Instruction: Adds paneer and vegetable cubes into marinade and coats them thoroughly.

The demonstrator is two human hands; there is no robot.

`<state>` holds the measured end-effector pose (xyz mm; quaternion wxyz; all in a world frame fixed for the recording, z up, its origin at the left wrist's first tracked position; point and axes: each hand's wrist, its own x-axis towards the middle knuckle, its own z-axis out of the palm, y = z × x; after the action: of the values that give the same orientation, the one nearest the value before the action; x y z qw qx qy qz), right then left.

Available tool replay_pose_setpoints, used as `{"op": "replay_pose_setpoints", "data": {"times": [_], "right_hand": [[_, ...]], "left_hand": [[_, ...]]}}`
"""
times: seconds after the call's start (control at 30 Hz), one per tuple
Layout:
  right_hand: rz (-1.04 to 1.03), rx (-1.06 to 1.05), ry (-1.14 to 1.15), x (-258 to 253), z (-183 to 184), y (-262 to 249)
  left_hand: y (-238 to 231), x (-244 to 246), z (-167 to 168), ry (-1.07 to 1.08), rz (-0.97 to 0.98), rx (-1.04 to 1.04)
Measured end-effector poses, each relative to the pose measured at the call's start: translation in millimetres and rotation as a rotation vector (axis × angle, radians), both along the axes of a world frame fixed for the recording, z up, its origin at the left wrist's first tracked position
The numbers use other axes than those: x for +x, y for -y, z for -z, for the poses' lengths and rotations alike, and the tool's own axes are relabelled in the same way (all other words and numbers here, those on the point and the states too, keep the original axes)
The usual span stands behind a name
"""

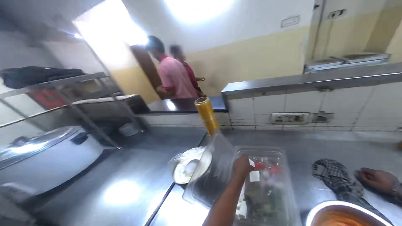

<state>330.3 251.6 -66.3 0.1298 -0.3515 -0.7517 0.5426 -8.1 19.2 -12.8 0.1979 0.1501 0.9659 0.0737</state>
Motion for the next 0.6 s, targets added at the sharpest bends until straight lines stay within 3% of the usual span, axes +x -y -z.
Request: {"op": "replay_pose_setpoints", "data": {"times": [0.27, 0.47, 0.6], "right_hand": [[0.044, 0.013, 0.058, 4, -23, 13], [0.127, -0.1, -0.07, 24, 30, -17], [0.169, -0.146, -0.097, 34, 34, -17]], "left_hand": [[3, -22, 22, -0.066, 0.288, 0.113], [8, -32, 23, -0.057, 0.319, 0.103], [7, -31, 27, -0.079, 0.303, 0.117]]}}
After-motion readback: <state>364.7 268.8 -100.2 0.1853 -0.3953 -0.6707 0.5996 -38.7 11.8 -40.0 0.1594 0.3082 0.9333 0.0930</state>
